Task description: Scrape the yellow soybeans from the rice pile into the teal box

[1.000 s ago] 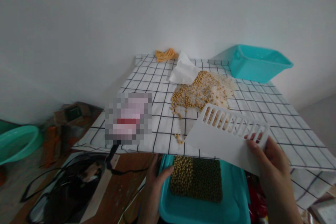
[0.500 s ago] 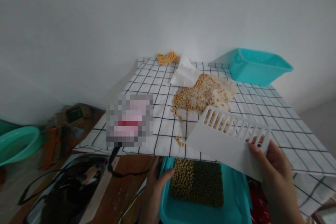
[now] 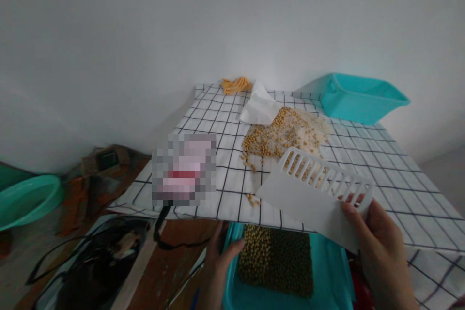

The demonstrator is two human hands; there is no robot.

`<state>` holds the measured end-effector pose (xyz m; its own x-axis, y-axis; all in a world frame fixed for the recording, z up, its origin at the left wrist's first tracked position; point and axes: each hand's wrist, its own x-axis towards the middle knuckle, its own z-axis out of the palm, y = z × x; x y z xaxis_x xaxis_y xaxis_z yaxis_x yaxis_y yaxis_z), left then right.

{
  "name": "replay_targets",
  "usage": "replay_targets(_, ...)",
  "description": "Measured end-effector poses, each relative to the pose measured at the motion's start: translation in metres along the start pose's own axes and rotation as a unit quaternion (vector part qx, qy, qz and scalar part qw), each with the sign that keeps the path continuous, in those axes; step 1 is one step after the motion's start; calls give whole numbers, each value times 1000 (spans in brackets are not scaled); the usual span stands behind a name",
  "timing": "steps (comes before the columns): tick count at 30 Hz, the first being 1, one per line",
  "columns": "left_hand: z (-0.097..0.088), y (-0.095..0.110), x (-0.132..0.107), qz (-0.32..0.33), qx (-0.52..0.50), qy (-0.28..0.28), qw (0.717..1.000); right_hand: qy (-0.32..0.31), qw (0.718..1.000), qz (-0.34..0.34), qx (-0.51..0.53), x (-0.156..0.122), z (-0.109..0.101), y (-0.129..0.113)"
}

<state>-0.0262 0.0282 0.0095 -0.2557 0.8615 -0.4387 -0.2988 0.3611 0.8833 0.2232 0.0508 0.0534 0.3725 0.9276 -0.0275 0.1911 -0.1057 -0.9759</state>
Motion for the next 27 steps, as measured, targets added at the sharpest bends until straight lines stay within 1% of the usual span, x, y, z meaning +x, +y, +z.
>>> replay_targets(4, -5, -8, 5, 8, 23, 16, 1000, 11, 999, 14, 32, 0, 0, 1)
replay_targets(9, -10, -20, 17, 13, 36, 40, 998, 17, 999, 22, 36, -1, 1, 2)
replay_targets(12, -9, -21, 18, 18, 29, 30, 999, 40, 999, 15, 29, -2, 1, 0)
replay_targets(14, -8, -18, 15, 17, 26, 23, 999, 44, 999, 13, 24, -3, 0, 0)
replay_targets(19, -9, -16, 12, -1, 60, 33, 998, 9, 1000, 16, 16, -2, -2, 5)
replay_targets(24, -12, -28, 22, 5, 48, 29, 998, 7, 1000, 2, 9, 0, 0, 8)
replay_targets(27, -15, -31, 22, -4, 63, 48, 997, 8, 1000, 1, 15, 1, 0, 9)
